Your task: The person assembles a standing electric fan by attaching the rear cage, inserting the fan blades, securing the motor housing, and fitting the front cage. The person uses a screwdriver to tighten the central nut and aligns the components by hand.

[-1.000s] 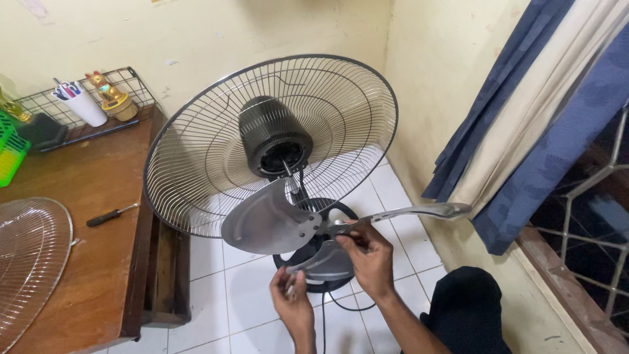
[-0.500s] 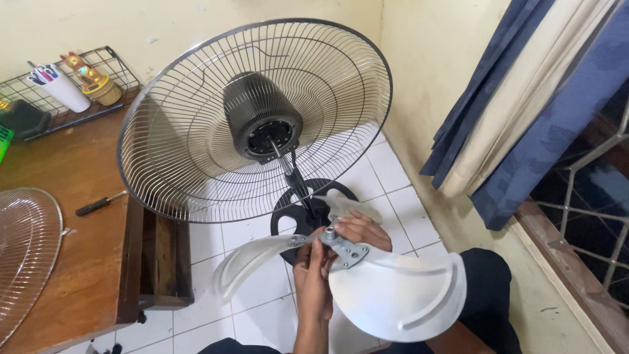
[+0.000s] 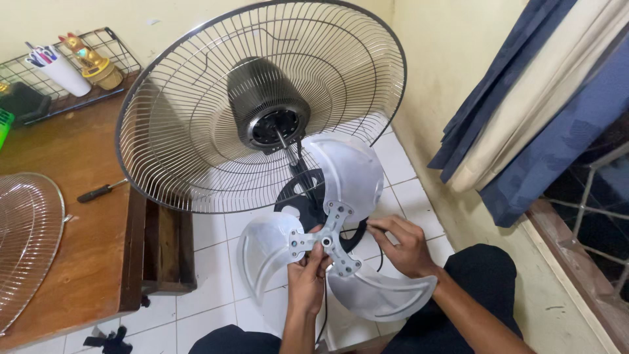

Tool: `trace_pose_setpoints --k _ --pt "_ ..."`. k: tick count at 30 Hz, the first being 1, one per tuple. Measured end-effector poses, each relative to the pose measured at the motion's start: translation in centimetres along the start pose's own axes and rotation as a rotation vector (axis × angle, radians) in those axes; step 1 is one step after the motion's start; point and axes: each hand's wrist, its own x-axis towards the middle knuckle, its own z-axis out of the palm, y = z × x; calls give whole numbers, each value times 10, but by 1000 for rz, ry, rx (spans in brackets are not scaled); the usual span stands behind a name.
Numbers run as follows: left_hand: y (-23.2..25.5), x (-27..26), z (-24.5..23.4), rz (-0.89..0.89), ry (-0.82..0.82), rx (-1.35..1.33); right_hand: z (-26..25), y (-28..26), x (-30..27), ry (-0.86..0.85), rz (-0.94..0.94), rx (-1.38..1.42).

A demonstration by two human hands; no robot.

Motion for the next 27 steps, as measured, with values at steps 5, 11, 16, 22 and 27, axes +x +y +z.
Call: trace_pose_setpoints --k 5,11,16,22,27 --pt "-7 15 -15 96 -104 4 0 9 12 -589 614 744" --pt "0 27 -12 93 -111 56 16 2 18 -696 467 613" --pt "7 30 -9 100 -95 87 38 -3 18 -564 525 575" --pt "11 35 -16 168 -69 71 64 -17 15 -369 591 479" --pt "14 29 -20 151 -28 84 78 -32 6 -169 555 536"
